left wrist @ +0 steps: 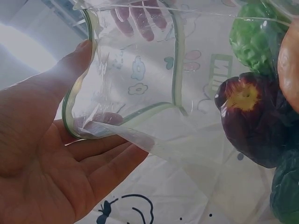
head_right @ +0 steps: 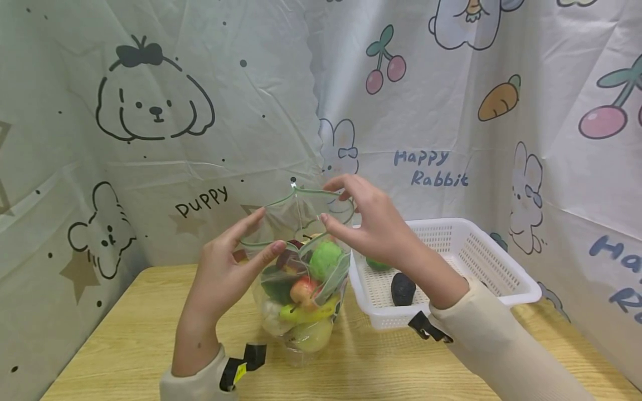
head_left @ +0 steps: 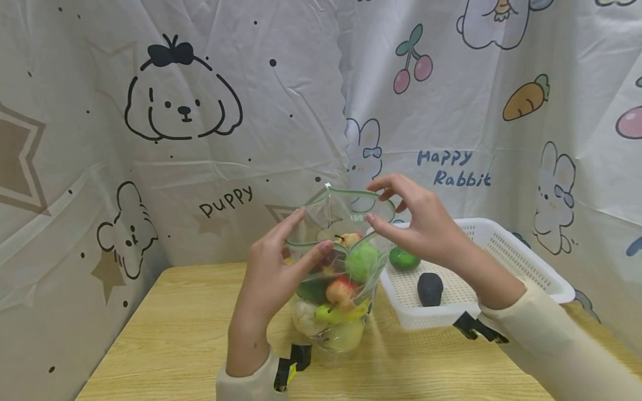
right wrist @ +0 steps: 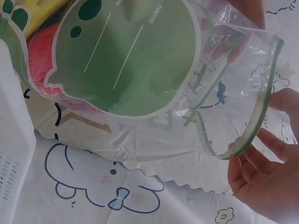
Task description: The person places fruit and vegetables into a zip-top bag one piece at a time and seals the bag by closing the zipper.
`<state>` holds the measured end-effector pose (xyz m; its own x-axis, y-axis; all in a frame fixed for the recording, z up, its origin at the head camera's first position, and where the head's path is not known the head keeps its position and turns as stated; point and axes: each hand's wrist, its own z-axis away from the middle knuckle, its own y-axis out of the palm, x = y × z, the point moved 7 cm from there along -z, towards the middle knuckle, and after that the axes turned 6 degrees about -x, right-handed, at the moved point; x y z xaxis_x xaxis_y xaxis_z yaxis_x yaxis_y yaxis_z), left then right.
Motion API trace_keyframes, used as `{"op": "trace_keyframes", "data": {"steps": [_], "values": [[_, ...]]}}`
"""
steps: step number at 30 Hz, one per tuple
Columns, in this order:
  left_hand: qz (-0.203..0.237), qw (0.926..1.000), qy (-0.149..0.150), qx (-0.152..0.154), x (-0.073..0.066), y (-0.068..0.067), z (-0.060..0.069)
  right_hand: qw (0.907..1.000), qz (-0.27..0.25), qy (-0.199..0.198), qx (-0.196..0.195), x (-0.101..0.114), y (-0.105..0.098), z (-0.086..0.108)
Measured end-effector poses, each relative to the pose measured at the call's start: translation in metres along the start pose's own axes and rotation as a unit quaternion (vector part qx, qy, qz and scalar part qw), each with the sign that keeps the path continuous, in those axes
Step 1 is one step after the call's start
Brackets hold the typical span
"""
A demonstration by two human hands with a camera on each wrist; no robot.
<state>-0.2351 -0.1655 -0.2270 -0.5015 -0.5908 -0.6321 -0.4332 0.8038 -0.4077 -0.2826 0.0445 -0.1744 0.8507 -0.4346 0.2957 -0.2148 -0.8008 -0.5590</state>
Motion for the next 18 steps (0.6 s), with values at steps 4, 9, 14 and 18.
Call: {"op": "trace_keyframes", "data": {"steps": [4, 9, 14, 18], "values": [[0.001, 1.0000, -0.005, 0.000, 0.001, -0.001, 0.001, 1.0000, 0.004, 0.001, -0.003, 0.000, -0.003, 0.001], [-0.001, 1.0000, -0.010, 0.001, 0.002, -0.001, 0.001, 0.9996, 0.017, 0.008, -0.020, -0.003, -0.012, 0.004], [0.000, 1.0000, -0.008, 0.000, 0.002, -0.002, 0.001, 0.9965, 0.025, 0.045, -0.066, -0.015, -0.029, 0.022], [0.001, 1.0000, -0.004, 0.000, 0.001, -0.002, 0.001, 0.9891, 0.039, 0.123, -0.070, -0.043, -0.032, 0.055]]}}
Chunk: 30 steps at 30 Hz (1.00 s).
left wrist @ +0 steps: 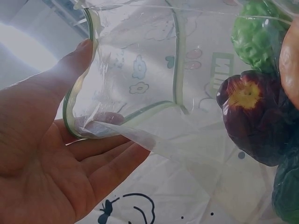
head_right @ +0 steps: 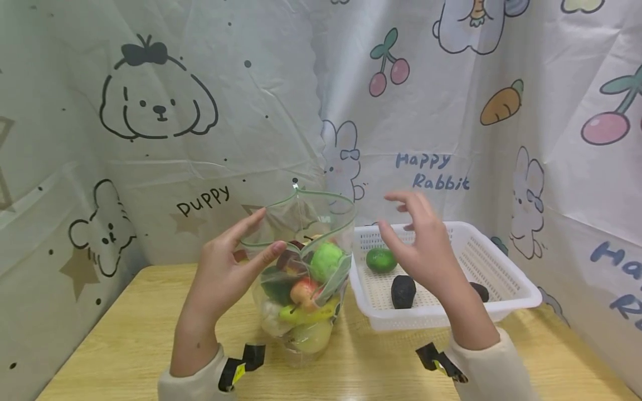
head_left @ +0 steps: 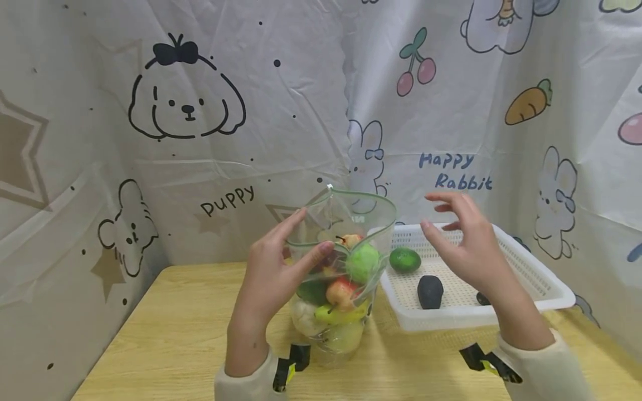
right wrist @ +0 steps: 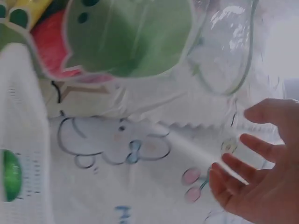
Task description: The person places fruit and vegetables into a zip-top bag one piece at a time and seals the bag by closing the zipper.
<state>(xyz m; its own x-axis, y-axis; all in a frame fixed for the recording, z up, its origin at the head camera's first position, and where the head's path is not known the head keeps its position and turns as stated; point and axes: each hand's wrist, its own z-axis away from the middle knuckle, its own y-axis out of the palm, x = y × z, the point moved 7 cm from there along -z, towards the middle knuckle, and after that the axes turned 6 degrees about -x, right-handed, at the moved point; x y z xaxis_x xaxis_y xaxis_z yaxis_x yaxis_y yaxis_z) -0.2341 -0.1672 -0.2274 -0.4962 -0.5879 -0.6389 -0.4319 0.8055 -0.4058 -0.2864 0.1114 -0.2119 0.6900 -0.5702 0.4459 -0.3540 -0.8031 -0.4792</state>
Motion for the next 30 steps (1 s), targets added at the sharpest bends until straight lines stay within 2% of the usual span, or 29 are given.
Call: {"op": "trace_keyframes", "data": {"steps": [3, 5, 12, 15, 19, 22, 24, 30], "values": [[0.001, 1.0000, 0.002, 0.001, -0.001, 0.001, 0.000, 0.9979, 0.017, 0.051, 0.036, -0.031, 0.009, 0.018], [0.003, 1.0000, 0.002, 0.003, -0.001, 0.002, 0.000, 0.9949, 0.031, 0.071, 0.064, -0.048, 0.017, 0.029], [-0.002, 1.0000, -0.001, 0.007, 0.001, 0.002, 0.000, 0.9826, 0.070, 0.097, 0.142, -0.084, 0.042, 0.046], [-0.006, 0.9999, -0.005, 0.009, 0.002, 0.001, 0.000, 0.9669, 0.101, 0.132, 0.193, -0.101, 0.056, 0.057], [-0.008, 0.9999, -0.010, 0.011, 0.003, -0.001, 0.001, 0.9344, 0.152, 0.169, 0.274, -0.123, 0.074, 0.075], [-0.008, 0.9998, -0.015, 0.012, 0.004, -0.001, 0.002, 0.9196, 0.167, 0.183, 0.305, -0.134, 0.081, 0.082], [-0.008, 0.9998, -0.015, 0.012, 0.003, -0.001, 0.002, 0.9180, 0.164, 0.187, 0.309, -0.137, 0.083, 0.084], [-0.011, 0.9999, 0.001, 0.006, 0.002, 0.000, -0.002, 0.9226, 0.139, 0.198, 0.300, -0.138, 0.085, 0.083]]}}
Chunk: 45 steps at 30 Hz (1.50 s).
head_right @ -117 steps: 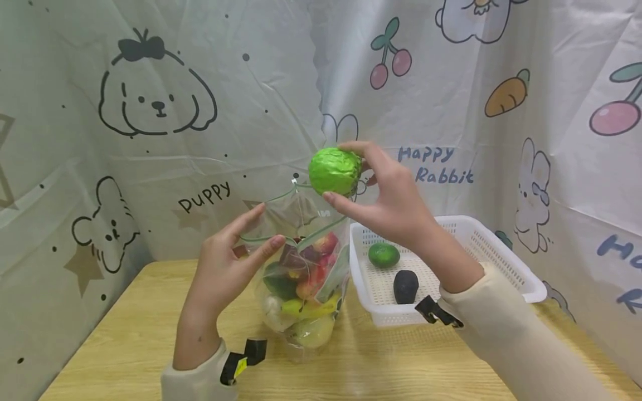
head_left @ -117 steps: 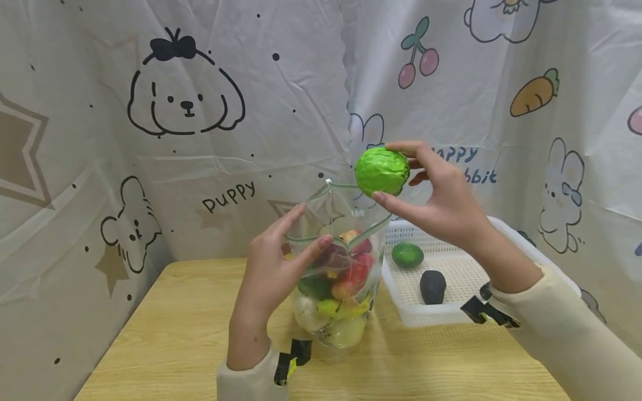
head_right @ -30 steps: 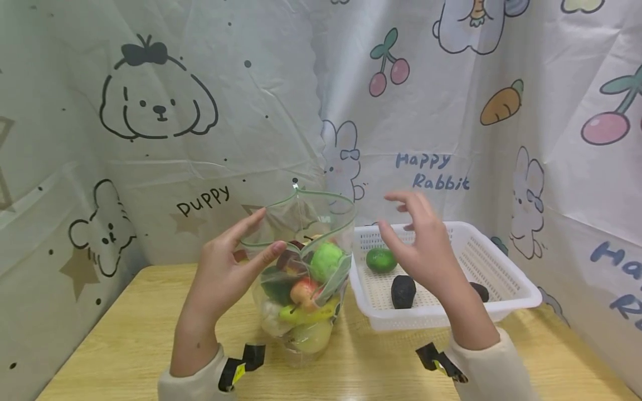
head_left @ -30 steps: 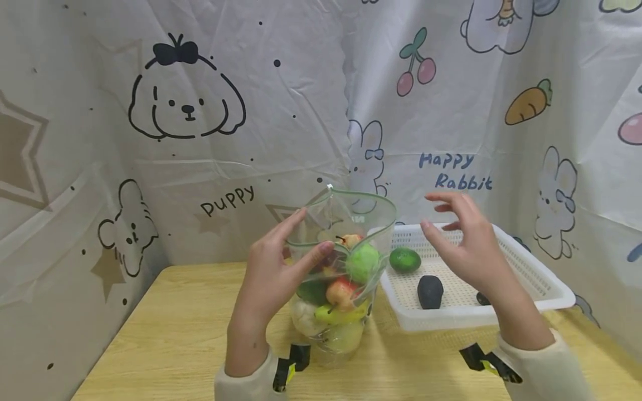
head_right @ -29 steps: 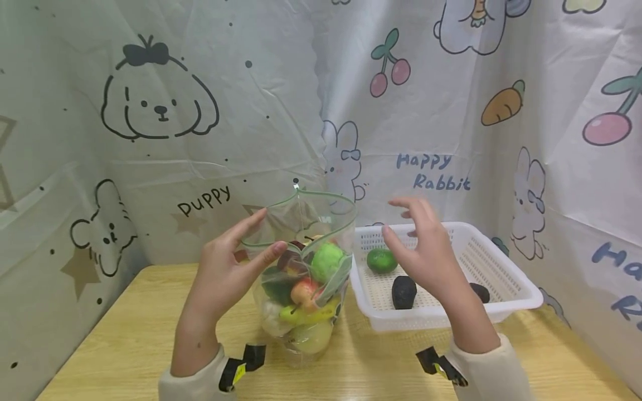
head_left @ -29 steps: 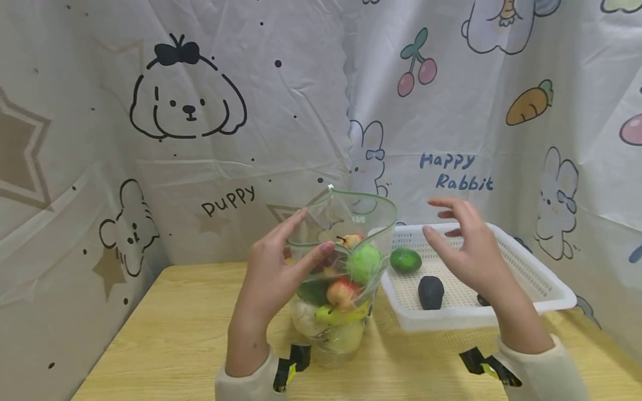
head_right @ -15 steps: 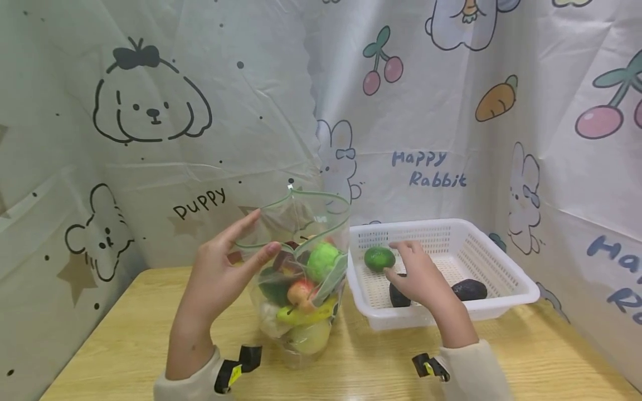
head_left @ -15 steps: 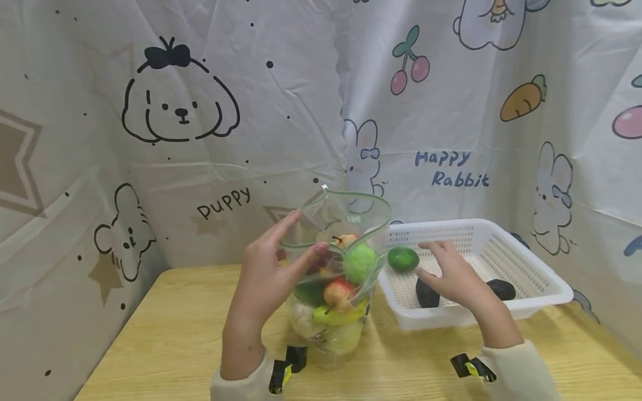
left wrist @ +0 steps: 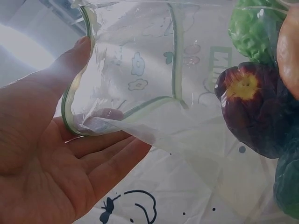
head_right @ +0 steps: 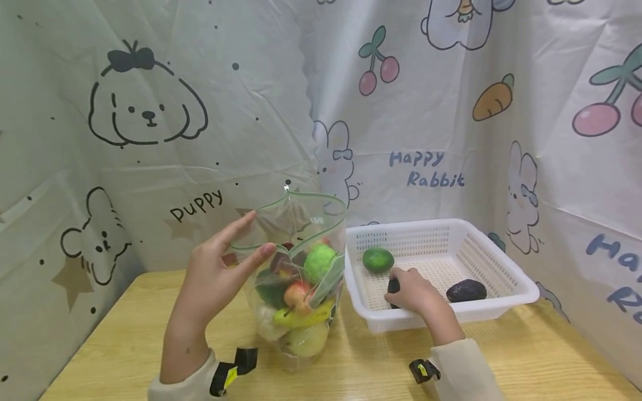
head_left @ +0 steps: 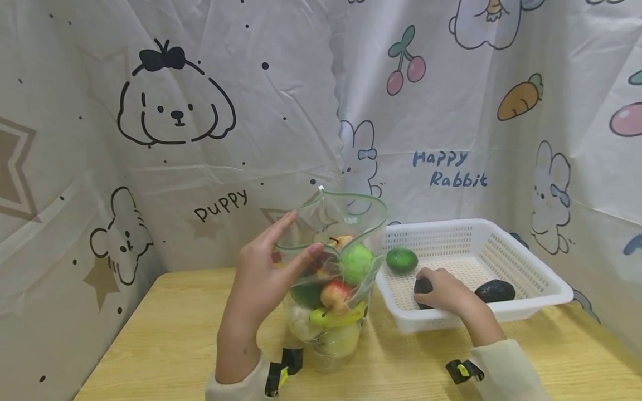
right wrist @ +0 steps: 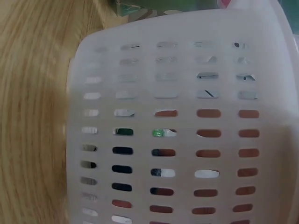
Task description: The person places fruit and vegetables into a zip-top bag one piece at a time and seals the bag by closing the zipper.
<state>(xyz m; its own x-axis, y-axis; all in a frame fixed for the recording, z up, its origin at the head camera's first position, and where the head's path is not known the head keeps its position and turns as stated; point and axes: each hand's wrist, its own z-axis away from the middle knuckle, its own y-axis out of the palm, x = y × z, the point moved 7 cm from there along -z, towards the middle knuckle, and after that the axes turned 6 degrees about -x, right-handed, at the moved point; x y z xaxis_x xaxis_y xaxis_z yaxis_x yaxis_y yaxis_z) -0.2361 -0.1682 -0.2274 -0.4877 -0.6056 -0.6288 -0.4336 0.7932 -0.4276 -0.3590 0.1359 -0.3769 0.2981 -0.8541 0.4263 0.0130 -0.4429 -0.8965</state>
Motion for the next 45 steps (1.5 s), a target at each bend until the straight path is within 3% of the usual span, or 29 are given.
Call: {"op": "trace_keyframes", "data": {"steps": [6, 17, 24, 37, 45], "values": [[-0.008, 0.9999, 0.007, 0.001, 0.0002, -0.0003, -0.0005, 0.9999, -0.007, 0.015, 0.005, -0.0039, 0.0027, -0.0014], [-0.014, 0.9999, 0.000, 0.002, 0.0014, 0.0002, 0.0006, 0.9995, -0.010, -0.022, 0.021, 0.0020, 0.0054, -0.0028], [-0.017, 0.9998, 0.007, 0.005, -0.0007, -0.0002, -0.0006, 0.9993, -0.020, -0.018, 0.025, 0.0005, 0.0064, -0.0025], [-0.016, 0.9998, -0.001, 0.010, -0.0002, 0.0010, 0.0007, 0.9996, -0.024, -0.001, -0.015, -0.0003, -0.0001, -0.0033], [-0.022, 0.9996, -0.008, 0.014, -0.0001, 0.0007, 0.0010, 0.9989, -0.010, -0.015, -0.044, 0.0026, -0.0027, -0.0034]]}}
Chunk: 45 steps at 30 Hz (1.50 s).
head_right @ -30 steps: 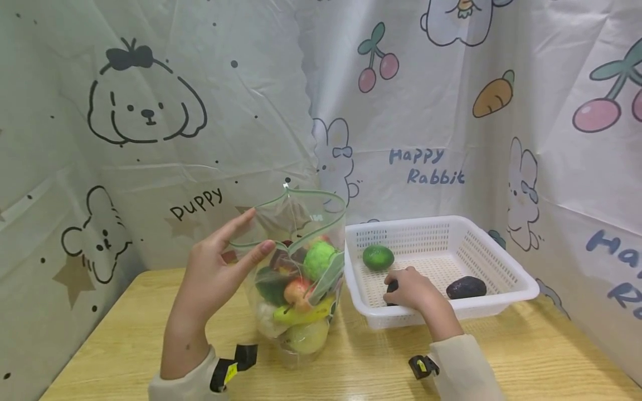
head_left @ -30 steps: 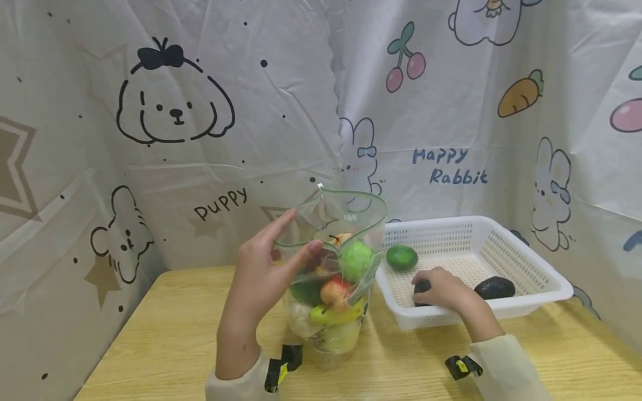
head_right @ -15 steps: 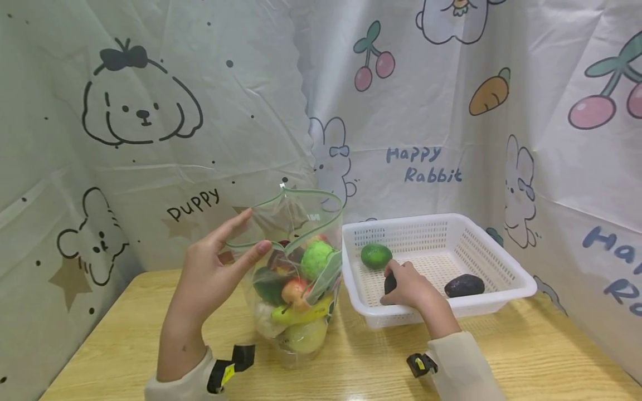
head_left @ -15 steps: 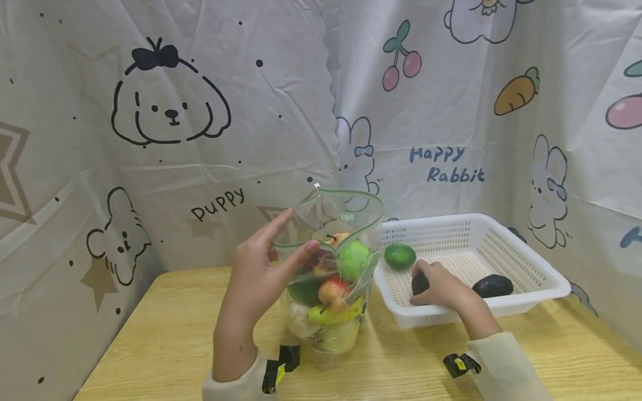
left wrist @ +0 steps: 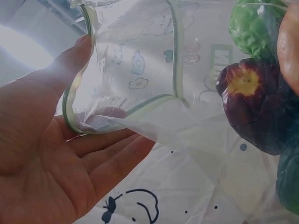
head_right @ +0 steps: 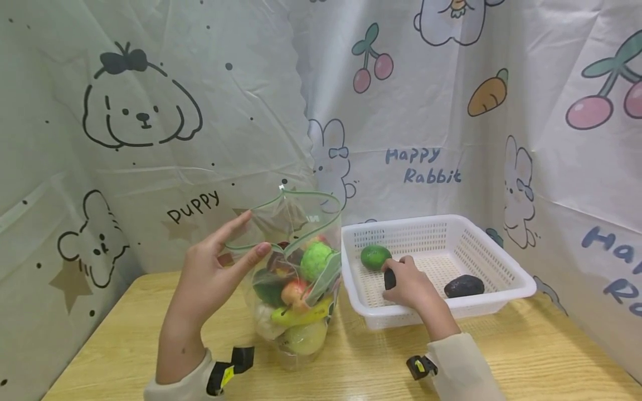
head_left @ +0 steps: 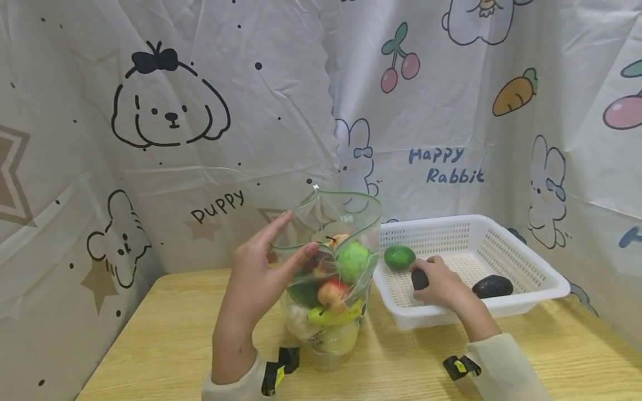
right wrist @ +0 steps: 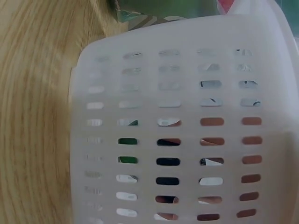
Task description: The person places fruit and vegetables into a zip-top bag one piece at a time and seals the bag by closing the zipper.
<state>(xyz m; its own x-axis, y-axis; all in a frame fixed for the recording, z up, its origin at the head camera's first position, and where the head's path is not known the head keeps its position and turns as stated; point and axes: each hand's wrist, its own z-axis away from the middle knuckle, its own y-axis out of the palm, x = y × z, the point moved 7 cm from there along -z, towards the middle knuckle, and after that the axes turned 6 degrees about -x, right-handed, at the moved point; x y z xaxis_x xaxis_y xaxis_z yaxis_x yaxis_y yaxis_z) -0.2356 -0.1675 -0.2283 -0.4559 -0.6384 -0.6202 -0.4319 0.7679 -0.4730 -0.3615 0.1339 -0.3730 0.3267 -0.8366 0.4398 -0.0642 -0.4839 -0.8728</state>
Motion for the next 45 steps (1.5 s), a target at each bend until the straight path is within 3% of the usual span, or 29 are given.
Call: {"op": "trace_keyframes", "data": {"steps": [7, 16, 21, 26, 30, 36, 40, 45], "values": [[-0.009, 0.9999, 0.001, -0.004, -0.001, -0.005, 0.001, 0.9992, -0.022, -0.017, -0.027, 0.005, -0.001, -0.002], [-0.006, 1.0000, -0.001, -0.006, 0.001, -0.008, 0.001, 0.9988, -0.021, -0.004, -0.045, 0.006, -0.005, -0.004], [0.005, 1.0000, -0.001, -0.006, 0.001, -0.006, 0.001, 0.9953, -0.035, -0.015, -0.090, 0.011, -0.020, -0.002], [0.008, 0.9999, 0.002, -0.009, 0.000, -0.004, 0.001, 0.9868, -0.075, -0.050, -0.134, 0.035, -0.046, 0.002], [0.013, 0.9999, 0.003, -0.006, 0.000, -0.003, 0.001, 0.9672, -0.140, -0.080, -0.196, 0.065, -0.074, 0.007], [0.009, 0.9999, 0.001, -0.007, 0.002, -0.001, 0.000, 0.9127, -0.227, -0.130, -0.314, 0.110, -0.112, 0.019], [0.007, 0.9999, -0.009, -0.001, 0.003, 0.001, 0.001, 0.8814, -0.274, -0.155, -0.352, 0.127, -0.121, 0.034], [0.010, 0.9999, 0.000, -0.003, 0.001, -0.001, 0.000, 0.8592, -0.289, -0.187, -0.378, 0.142, -0.126, 0.047]]}}
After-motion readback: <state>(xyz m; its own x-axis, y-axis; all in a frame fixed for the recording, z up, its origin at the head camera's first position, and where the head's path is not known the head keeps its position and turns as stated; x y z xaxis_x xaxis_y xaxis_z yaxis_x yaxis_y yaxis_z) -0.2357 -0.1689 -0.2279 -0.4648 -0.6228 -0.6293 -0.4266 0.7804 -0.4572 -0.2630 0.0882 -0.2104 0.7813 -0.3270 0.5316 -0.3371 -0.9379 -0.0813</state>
